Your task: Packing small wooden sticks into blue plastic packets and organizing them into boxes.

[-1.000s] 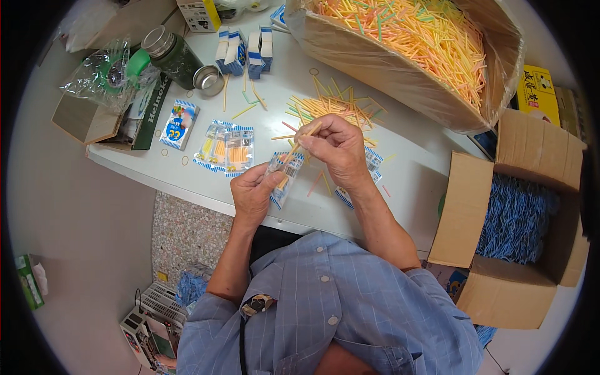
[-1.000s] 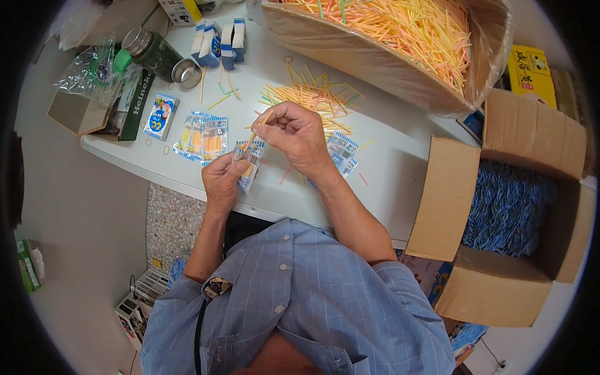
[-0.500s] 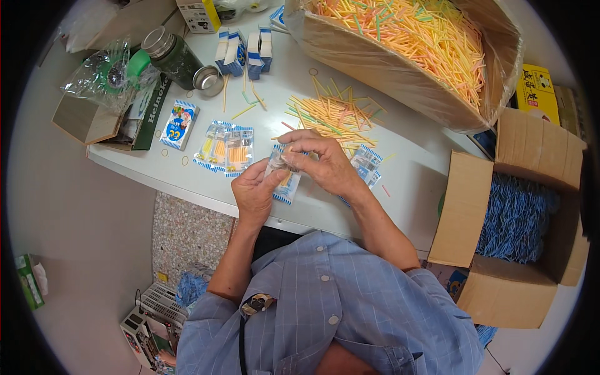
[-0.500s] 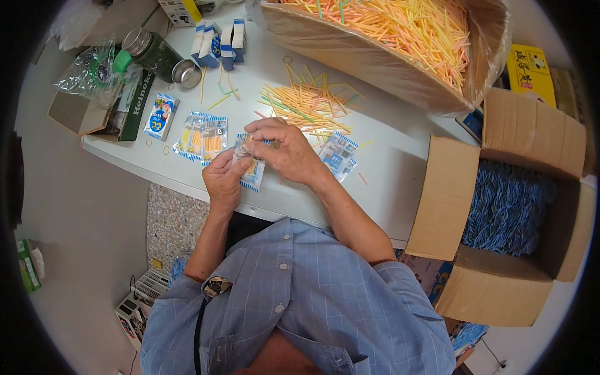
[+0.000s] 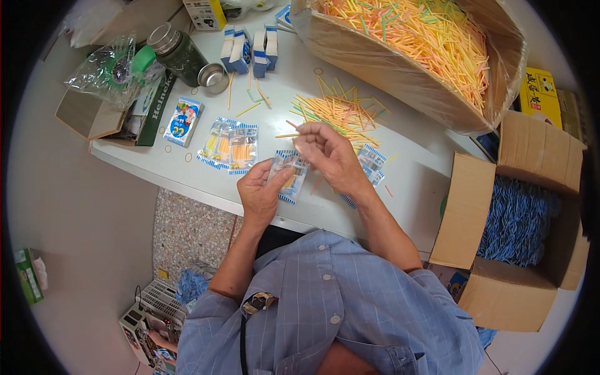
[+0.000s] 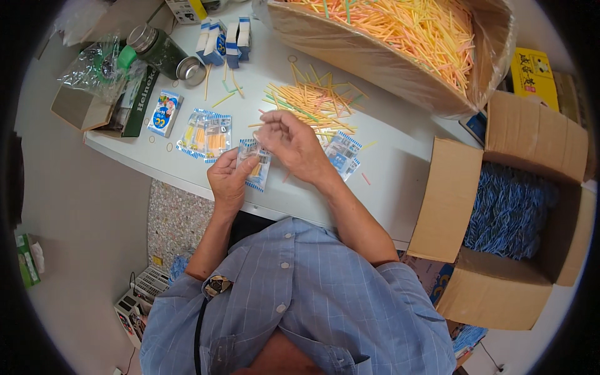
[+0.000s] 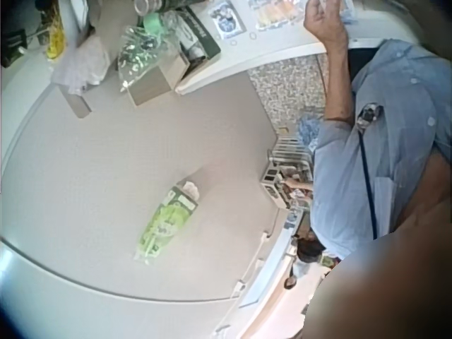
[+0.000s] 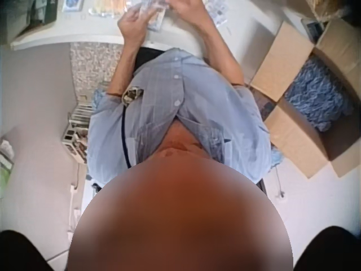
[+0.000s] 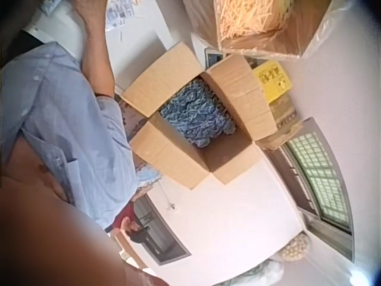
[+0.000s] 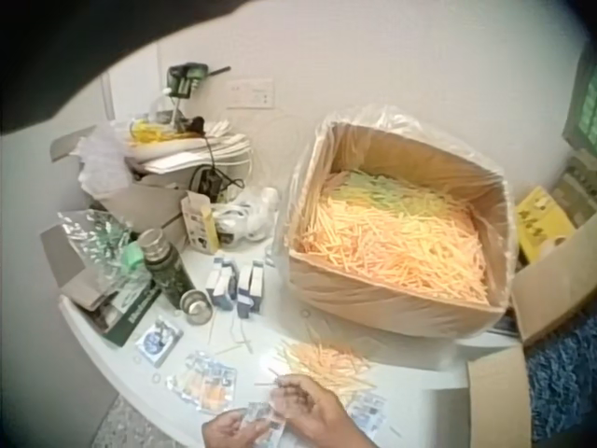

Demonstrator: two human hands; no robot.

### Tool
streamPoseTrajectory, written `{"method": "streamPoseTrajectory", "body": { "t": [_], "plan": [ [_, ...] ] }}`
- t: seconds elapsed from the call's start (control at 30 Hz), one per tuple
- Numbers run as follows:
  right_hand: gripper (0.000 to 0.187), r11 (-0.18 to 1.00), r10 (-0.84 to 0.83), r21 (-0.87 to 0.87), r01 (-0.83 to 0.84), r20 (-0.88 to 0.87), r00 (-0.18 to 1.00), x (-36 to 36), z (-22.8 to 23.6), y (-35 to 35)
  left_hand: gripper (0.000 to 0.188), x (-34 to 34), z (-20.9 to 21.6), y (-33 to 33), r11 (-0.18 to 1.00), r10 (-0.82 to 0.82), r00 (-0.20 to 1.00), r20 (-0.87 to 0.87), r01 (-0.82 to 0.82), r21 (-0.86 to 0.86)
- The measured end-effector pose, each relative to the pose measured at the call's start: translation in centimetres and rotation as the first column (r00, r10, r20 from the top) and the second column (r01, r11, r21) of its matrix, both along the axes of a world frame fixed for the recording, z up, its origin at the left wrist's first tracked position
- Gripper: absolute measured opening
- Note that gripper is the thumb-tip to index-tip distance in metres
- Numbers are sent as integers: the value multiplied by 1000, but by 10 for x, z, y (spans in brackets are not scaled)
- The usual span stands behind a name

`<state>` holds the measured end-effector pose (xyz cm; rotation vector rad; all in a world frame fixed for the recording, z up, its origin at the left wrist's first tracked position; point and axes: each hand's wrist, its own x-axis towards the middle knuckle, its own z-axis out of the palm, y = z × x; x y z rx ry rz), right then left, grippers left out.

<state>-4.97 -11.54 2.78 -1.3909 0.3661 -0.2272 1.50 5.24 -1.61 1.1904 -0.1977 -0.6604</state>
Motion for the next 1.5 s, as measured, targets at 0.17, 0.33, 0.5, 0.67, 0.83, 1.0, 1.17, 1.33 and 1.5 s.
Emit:
{"method": "streamPoseTrajectory", "body": {
  "t": [0.17,0.33,0.5,0.67,0.83,1.0,1.17,1.33,1.5],
  "plan": [
    [22,978,198,-40,-202,-91,976,-7,-14,-1,33,3,11,4,994,-57,996,74,50,96],
    [23,981,134,-134,-142,-71,988,7,-22,9,22,23,23,17,889,-163,951,264,25,458],
    [24,968,-12,-252,3,-34,999,16,-10,21,29,69,23,17,654,-206,876,437,-209,728],
    [24,928,67,-361,-91,-79,995,3,-16,23,79,79,10,25,365,-462,338,820,-770,523],
    [22,919,106,-374,-125,-72,992,-7,-29,30,89,82,17,23,332,-473,579,664,-581,743],
    [20,853,43,-515,-81,-85,995,-25,-16,13,66,95,21,18,393,-543,523,657,-533,749],
    [18,790,-404,-509,342,-13,915,-71,-11,-16,62,91,28,25,559,-480,89,873,-736,382],
    [30,592,-687,-580,560,0,727,-123,-16,-34,45,3,26,-29,861,-337,358,871,-258,439],
    [34,676,-678,-555,486,-208,705,-145,-31,-30,44,-43,29,-97,701,-615,484,622,-26,713]
  ]
}}
